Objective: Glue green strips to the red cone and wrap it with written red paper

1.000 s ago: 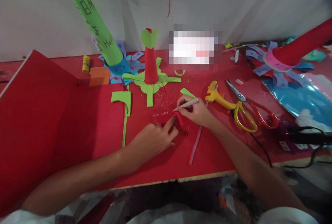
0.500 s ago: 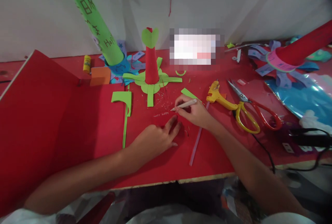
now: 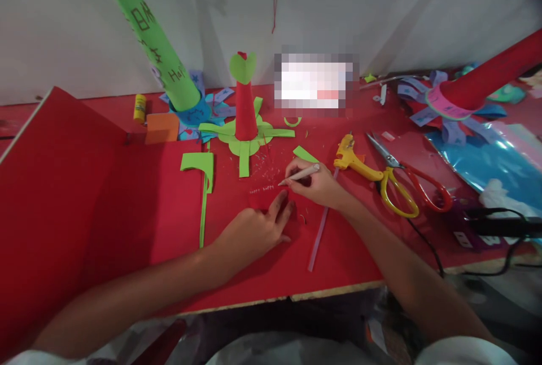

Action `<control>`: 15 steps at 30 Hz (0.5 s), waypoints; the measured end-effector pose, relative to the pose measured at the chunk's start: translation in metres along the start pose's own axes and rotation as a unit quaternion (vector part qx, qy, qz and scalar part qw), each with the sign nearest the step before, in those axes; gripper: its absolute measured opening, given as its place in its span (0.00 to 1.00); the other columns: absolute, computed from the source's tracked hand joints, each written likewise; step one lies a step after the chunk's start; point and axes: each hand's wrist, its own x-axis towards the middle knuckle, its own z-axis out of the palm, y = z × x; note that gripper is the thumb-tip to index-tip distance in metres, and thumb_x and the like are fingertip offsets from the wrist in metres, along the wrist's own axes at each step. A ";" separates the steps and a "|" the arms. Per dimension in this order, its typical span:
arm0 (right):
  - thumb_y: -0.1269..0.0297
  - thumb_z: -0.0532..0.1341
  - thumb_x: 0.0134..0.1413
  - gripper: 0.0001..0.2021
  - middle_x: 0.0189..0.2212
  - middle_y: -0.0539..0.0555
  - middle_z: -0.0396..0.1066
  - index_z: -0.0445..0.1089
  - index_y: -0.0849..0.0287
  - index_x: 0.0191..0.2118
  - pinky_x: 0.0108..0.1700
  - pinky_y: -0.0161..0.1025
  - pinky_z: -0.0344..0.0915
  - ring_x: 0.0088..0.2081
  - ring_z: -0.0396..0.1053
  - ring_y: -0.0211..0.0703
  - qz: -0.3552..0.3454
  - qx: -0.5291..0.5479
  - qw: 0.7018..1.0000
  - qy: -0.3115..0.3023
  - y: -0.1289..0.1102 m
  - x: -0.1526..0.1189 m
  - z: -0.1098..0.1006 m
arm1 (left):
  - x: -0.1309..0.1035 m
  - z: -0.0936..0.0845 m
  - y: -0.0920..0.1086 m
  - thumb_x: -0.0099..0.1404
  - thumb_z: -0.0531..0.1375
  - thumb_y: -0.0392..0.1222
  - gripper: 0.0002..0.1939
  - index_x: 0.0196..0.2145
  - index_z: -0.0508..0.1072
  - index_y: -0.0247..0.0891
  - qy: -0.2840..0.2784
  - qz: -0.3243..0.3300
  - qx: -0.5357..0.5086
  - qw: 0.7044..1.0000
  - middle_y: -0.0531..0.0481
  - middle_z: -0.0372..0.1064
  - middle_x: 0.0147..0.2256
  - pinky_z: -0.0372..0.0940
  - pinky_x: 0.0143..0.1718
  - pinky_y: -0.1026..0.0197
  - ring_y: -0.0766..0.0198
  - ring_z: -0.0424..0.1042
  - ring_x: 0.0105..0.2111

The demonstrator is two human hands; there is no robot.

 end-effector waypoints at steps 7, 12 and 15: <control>0.61 0.63 0.61 0.05 0.29 0.47 0.70 0.69 0.55 0.37 0.31 0.35 0.60 0.29 0.65 0.38 0.003 -0.009 1.000 -0.007 0.001 -0.001 0.001 | 0.000 0.000 0.000 0.77 0.50 0.58 0.34 0.70 0.61 0.34 0.005 -0.001 0.000 1.000 0.21 0.57 0.68 0.63 0.24 0.59 0.62 0.77 0.26; 0.58 0.63 0.61 0.06 0.28 0.47 0.69 0.69 0.55 0.37 0.30 0.35 0.59 0.28 0.64 0.38 0.001 -0.010 1.000 -0.003 0.001 -0.001 0.001 | 0.000 0.003 0.000 0.77 0.50 0.58 0.34 0.71 0.60 0.34 0.002 0.004 -0.009 1.000 0.20 0.57 0.67 0.63 0.25 0.60 0.62 0.77 0.27; 0.58 0.63 0.62 0.06 0.28 0.48 0.70 0.69 0.55 0.37 0.31 0.35 0.59 0.29 0.64 0.38 -0.002 -0.027 1.000 -0.001 0.001 -0.001 0.002 | 0.000 0.003 -0.001 0.76 0.51 0.58 0.34 0.71 0.59 0.34 -0.003 0.004 -0.017 1.000 0.19 0.58 0.66 0.63 0.25 0.61 0.63 0.77 0.26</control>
